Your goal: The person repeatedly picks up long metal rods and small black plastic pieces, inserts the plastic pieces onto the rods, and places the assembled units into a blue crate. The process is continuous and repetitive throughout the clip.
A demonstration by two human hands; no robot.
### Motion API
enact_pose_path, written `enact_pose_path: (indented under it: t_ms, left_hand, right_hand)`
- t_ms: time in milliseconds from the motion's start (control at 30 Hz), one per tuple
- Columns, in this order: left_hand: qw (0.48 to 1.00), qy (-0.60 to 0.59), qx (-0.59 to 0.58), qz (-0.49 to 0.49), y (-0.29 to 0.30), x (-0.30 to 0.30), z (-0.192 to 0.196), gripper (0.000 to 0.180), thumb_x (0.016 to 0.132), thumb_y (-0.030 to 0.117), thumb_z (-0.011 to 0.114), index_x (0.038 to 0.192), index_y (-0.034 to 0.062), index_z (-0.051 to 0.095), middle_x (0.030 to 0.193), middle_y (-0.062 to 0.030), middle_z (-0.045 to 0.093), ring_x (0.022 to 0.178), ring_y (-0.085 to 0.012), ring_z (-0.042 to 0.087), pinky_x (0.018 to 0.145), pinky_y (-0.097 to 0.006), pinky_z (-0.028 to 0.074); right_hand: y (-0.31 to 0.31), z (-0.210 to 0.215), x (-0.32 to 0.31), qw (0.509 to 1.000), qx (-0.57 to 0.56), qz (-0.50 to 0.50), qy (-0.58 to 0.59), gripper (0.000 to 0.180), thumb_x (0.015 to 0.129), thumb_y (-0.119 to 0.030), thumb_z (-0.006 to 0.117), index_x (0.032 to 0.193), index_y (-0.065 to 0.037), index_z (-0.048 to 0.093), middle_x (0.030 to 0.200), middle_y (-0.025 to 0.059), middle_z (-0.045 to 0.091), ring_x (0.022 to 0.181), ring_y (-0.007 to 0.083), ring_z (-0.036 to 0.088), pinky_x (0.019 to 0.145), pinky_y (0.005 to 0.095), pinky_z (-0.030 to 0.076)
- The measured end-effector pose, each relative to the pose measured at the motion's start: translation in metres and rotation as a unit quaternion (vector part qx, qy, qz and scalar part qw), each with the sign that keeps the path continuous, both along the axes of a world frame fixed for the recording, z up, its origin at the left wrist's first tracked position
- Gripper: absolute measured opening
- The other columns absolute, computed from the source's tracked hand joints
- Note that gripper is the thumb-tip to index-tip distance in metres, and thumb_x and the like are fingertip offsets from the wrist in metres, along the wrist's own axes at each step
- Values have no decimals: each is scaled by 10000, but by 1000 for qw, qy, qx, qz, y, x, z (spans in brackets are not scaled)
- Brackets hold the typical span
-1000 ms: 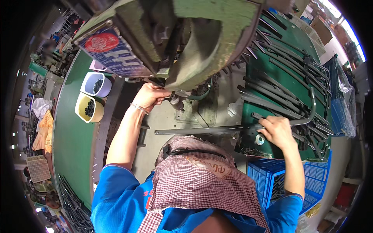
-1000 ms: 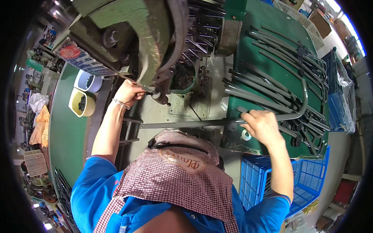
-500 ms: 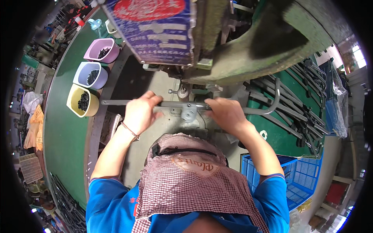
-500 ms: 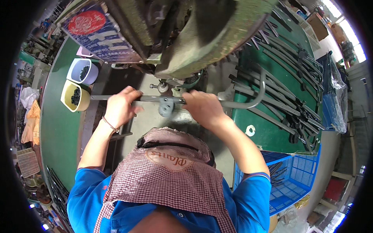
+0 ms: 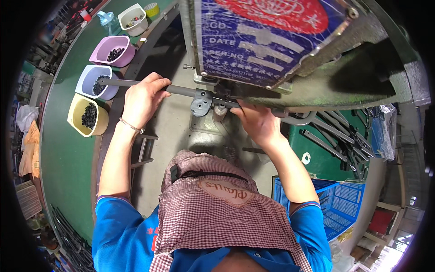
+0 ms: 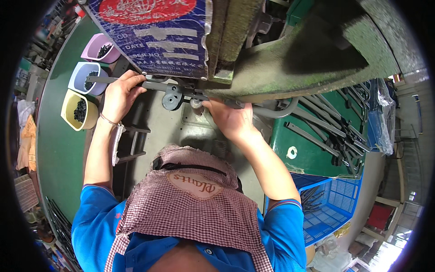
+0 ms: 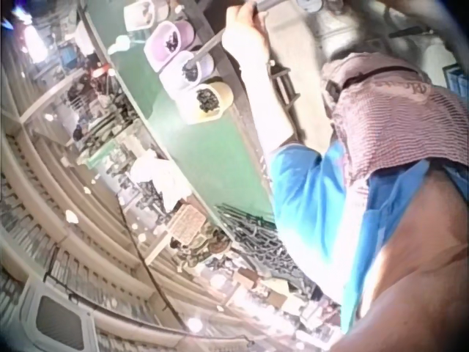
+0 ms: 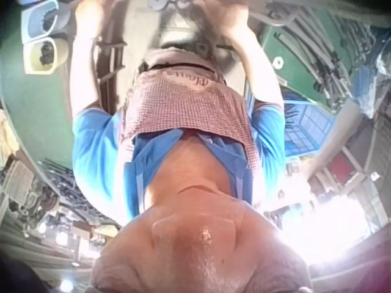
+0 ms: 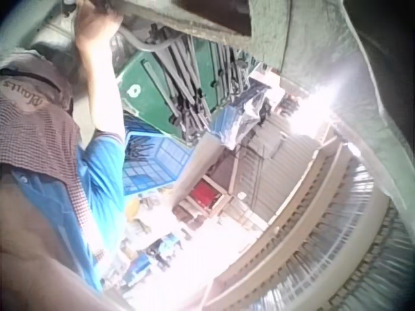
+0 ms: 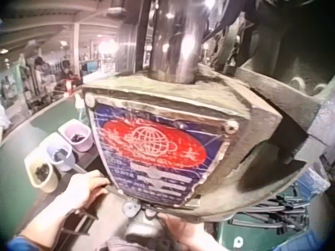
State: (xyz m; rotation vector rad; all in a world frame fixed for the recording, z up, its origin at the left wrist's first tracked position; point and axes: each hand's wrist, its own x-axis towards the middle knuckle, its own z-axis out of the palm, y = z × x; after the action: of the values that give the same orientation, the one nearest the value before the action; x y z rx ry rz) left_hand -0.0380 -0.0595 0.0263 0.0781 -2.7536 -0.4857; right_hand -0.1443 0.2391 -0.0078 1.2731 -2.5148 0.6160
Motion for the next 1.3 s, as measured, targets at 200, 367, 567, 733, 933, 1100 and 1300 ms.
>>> enact_pose_path:
  t_ms: [200, 367, 567, 733, 933, 1100, 1300]
  left_hand:
    - [999, -23, 15, -38, -13, -3, -16, 270, 767, 140, 764, 1025, 80, 707, 930, -59, 652, 815, -311, 667, 696, -402, 532]
    - [993, -100, 46, -33, -12, -7, -11, 292, 738, 77, 788, 1008, 19, 693, 907, -115, 640, 830, -344, 650, 705, -398, 507]
    - [996, -85, 8, -10, -2, -9, -8, 278, 738, 96, 780, 1004, 45, 713, 930, -96, 641, 853, -341, 651, 727, -415, 514]
    - [991, 33, 131, -23, -7, -6, -28, 308, 786, 64, 780, 1083, 23, 710, 980, -63, 655, 789, -214, 637, 698, -325, 498]
    - [605, 33, 787, -115, 68, 13, -25, 868, 952, 739, 288, 1488, 61, 361, 1151, -75, 581, 769, -130, 550, 729, -268, 451]
    - [556, 41, 819, -134, 97, 20, -21, 914, 931, 768, 277, 1546, 92, 244, 1253, -93, 525, 920, -141, 546, 820, -281, 477]
    - [715, -25, 690, -112, 95, 27, -14, 812, 983, 671, 364, 1511, 54, 337, 1306, -93, 533, 1068, -144, 556, 1018, -322, 407]
  right_hand:
    - [-6, -16, 0, 997, 31, -21, -67, 464, 894, -364, 689, 1311, -168, 631, 1284, 94, 644, 1198, 292, 589, 1046, 404, 437]
    - [-7, -24, -5, 991, 116, -43, -41, 442, 902, -407, 674, 1293, -203, 647, 1335, 24, 612, 1246, 224, 539, 1068, 328, 405]
    - [-9, -49, -7, 983, -95, -17, 157, 354, 763, -385, 790, 1057, -193, 747, 1041, -30, 714, 907, 184, 648, 794, 283, 547]
    - [-8, -46, -5, 990, -77, -34, 113, 375, 732, -313, 814, 1047, -126, 734, 1046, 2, 710, 888, 212, 652, 754, 330, 548]
    - [-18, 12, 41, 972, -211, 86, -51, 430, 679, -129, 838, 1081, -63, 699, 1050, 103, 700, 965, 295, 648, 825, 399, 499]
    - [-54, 4, 62, 952, -272, 118, -75, 489, 632, -175, 851, 1094, -129, 694, 1108, 91, 609, 1050, 331, 536, 879, 440, 480]
    - [-44, -11, 62, 811, -424, 170, -366, 411, 778, -32, 778, 1173, -34, 662, 1151, 89, 604, 1049, 205, 568, 877, 331, 493]
